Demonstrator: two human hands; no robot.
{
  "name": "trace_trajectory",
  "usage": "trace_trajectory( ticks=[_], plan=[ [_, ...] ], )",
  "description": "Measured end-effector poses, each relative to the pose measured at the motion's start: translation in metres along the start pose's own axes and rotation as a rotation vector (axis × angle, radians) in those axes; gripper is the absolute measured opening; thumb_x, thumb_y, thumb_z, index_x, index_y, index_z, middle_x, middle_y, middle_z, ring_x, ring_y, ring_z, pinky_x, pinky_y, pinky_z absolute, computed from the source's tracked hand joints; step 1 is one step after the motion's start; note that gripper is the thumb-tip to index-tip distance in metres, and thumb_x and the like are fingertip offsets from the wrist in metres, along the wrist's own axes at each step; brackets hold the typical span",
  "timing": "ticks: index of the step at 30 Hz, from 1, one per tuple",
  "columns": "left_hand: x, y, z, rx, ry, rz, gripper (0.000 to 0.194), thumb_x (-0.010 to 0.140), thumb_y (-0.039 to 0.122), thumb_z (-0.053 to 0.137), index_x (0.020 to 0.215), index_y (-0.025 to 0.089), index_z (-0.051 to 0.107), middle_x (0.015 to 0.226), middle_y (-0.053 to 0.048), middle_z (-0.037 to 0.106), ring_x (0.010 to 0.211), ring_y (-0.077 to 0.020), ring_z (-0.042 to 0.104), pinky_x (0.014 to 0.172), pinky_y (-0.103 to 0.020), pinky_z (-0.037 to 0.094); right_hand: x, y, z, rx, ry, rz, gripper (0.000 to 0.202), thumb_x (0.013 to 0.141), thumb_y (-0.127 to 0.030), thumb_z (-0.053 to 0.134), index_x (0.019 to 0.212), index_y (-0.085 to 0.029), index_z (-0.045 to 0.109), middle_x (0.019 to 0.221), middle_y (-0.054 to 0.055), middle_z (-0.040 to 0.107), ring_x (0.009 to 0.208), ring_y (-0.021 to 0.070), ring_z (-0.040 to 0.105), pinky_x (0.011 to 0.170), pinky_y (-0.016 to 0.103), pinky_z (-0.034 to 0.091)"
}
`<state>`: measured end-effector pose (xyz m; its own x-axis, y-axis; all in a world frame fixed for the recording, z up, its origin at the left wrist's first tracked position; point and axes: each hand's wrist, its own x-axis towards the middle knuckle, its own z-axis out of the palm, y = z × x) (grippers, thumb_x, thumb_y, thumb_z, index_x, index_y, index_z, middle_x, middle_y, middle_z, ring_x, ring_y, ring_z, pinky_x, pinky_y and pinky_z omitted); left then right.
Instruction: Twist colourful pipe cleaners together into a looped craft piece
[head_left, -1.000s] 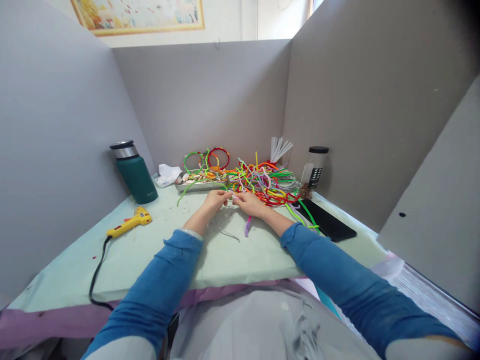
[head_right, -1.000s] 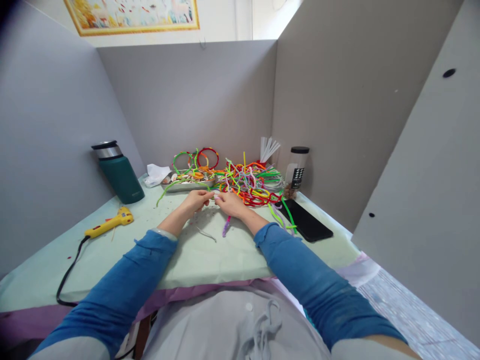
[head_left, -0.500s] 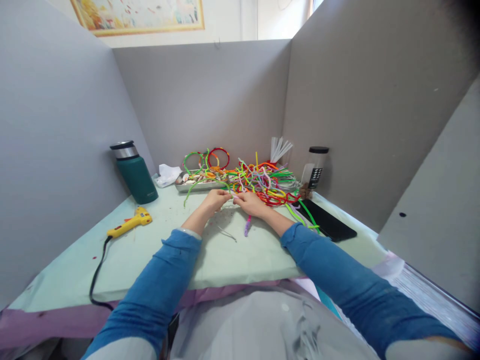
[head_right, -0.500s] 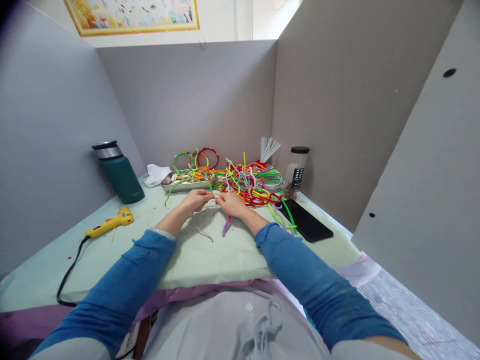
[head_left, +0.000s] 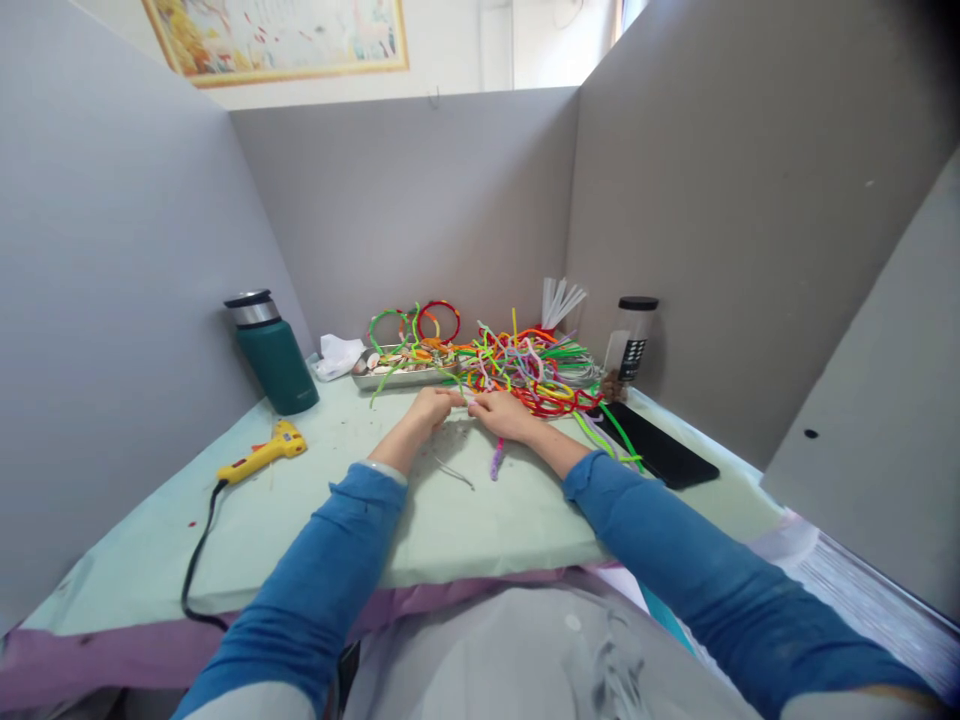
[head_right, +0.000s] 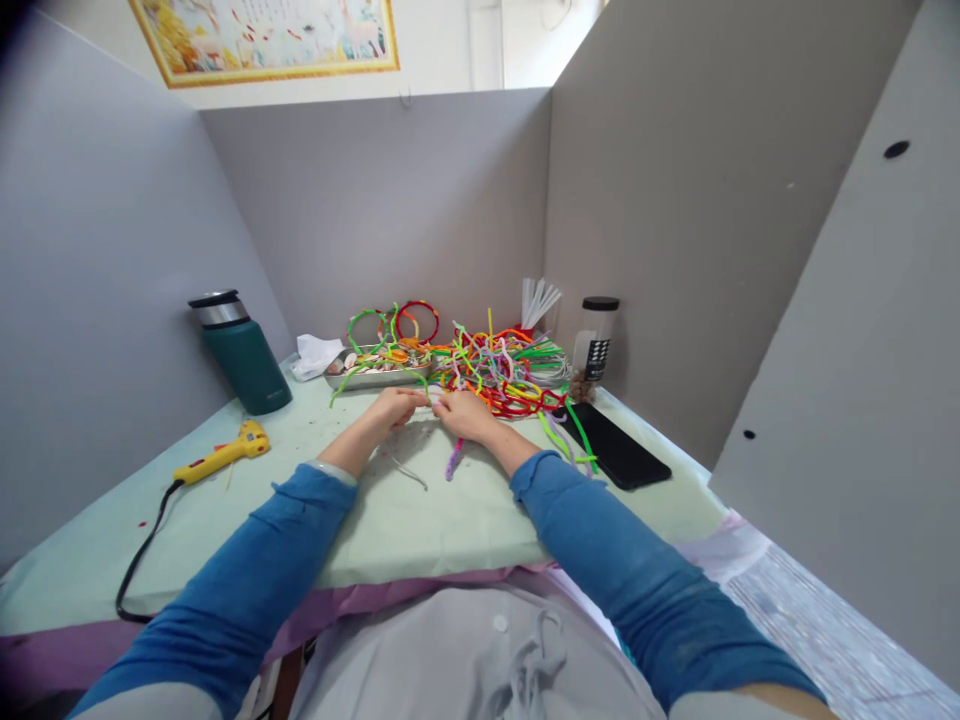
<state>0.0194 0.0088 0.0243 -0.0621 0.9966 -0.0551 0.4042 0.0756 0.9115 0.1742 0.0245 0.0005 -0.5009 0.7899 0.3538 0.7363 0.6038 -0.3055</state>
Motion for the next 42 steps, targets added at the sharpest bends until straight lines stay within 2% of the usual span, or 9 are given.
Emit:
trace_trajectory(
  ticks=[5,8,12,21,24,28,32,37,42],
  plan=[
    [0.012,-0.009,-0.001,0.27,0.076,0.122,0.026,0.071,0.035,0.057,0.085,0.015,0.068,0.047,0.003,0.047,0.04,-0.0075,0.037,0.042,-0.021,0.028,-0.001,0.004,-0.006,-0.029,-0.041,0.03,0.048,0.089,-0.047,0.027,0.085,-0.018,0.065,0.087,0.006,0.067,0.076,0.0151,0.057,0.062,0.022,0.035],
    [0.022,-0.012,-0.005,0.546,0.13,0.332,0.032,0.077,0.034,0.05,0.097,0.017,0.068,0.082,-0.006,0.067,0.075,-0.0158,0.059,0.066,-0.023,0.042,0.001,0.01,-0.011,-0.071,-0.019,0.151,0.05,0.09,-0.047,0.024,0.09,-0.018,0.065,0.093,0.009,0.066,0.083,0.0179,0.059,0.067,0.024,0.037],
    [0.037,-0.016,-0.019,0.885,0.224,0.329,0.038,0.077,0.025,0.046,0.109,0.016,0.064,0.115,-0.012,0.06,0.105,-0.0235,0.054,0.088,-0.029,0.039,0.002,0.019,-0.015,-0.104,-0.01,0.237,0.041,0.089,-0.039,0.031,0.095,-0.016,0.065,0.1,0.011,0.065,0.09,0.0194,0.058,0.073,0.026,0.038],
    [0.057,0.007,-0.047,1.183,0.472,0.311,0.035,0.079,0.027,0.039,0.101,0.019,0.066,0.108,-0.013,0.059,0.101,-0.0265,0.053,0.078,-0.033,0.044,0.009,0.018,-0.048,-0.126,-0.072,0.246,0.035,0.083,-0.039,0.041,0.09,-0.017,0.068,0.095,0.01,0.067,0.082,0.0189,0.059,0.067,0.024,0.04],
    [0.07,0.033,-0.035,1.243,0.439,0.284,0.035,0.076,0.031,0.045,0.102,0.018,0.065,0.104,-0.015,0.059,0.099,-0.0294,0.053,0.078,-0.037,0.044,0.013,0.023,-0.075,-0.162,-0.029,0.235,0.036,0.082,-0.038,0.042,0.091,-0.015,0.068,0.094,0.011,0.067,0.081,0.0187,0.06,0.067,0.024,0.04],
    [0.098,0.064,0.013,1.279,0.396,0.355,0.04,0.073,0.035,0.051,0.105,0.015,0.063,0.109,-0.018,0.055,0.105,-0.0326,0.048,0.085,-0.041,0.039,0.015,0.034,-0.105,-0.191,-0.003,0.23,0.034,0.082,-0.036,0.045,0.095,-0.014,0.067,0.097,0.011,0.066,0.086,0.0187,0.059,0.069,0.022,0.04],
    [0.136,0.077,0.047,1.283,0.321,0.537,0.038,0.083,0.03,0.036,0.109,0.016,0.06,0.112,-0.015,0.053,0.109,-0.0288,0.044,0.087,-0.041,0.035,0.027,0.045,-0.11,-0.21,-0.003,0.25,0.034,0.084,-0.033,0.043,0.103,-0.012,0.062,0.101,0.013,0.064,0.092,0.0192,0.058,0.075,0.022,0.04],
    [0.175,0.075,0.003,1.305,0.295,0.407,0.055,0.086,0.049,0.028,0.106,0.01,0.061,0.113,-0.018,0.054,0.11,-0.0326,0.041,0.088,-0.044,0.033,0.061,0.053,-0.078,-0.198,-0.122,0.155,0.031,0.082,-0.028,0.045,0.1,-0.01,0.063,0.1,0.015,0.064,0.091,0.0216,0.06,0.074,0.026,0.044],
    [0.178,0.069,-0.057,1.386,0.346,0.253,0.067,0.084,0.058,0.026,0.106,0.005,0.06,0.109,-0.018,0.058,0.101,-0.0272,0.046,0.086,-0.04,0.036,0.092,0.035,-0.047,-0.112,-0.592,-0.067,0.02,0.072,-0.022,0.056,0.081,-0.009,0.067,0.072,0.01,0.067,0.07,0.0182,0.062,0.067,0.027,0.047]
  ],
)
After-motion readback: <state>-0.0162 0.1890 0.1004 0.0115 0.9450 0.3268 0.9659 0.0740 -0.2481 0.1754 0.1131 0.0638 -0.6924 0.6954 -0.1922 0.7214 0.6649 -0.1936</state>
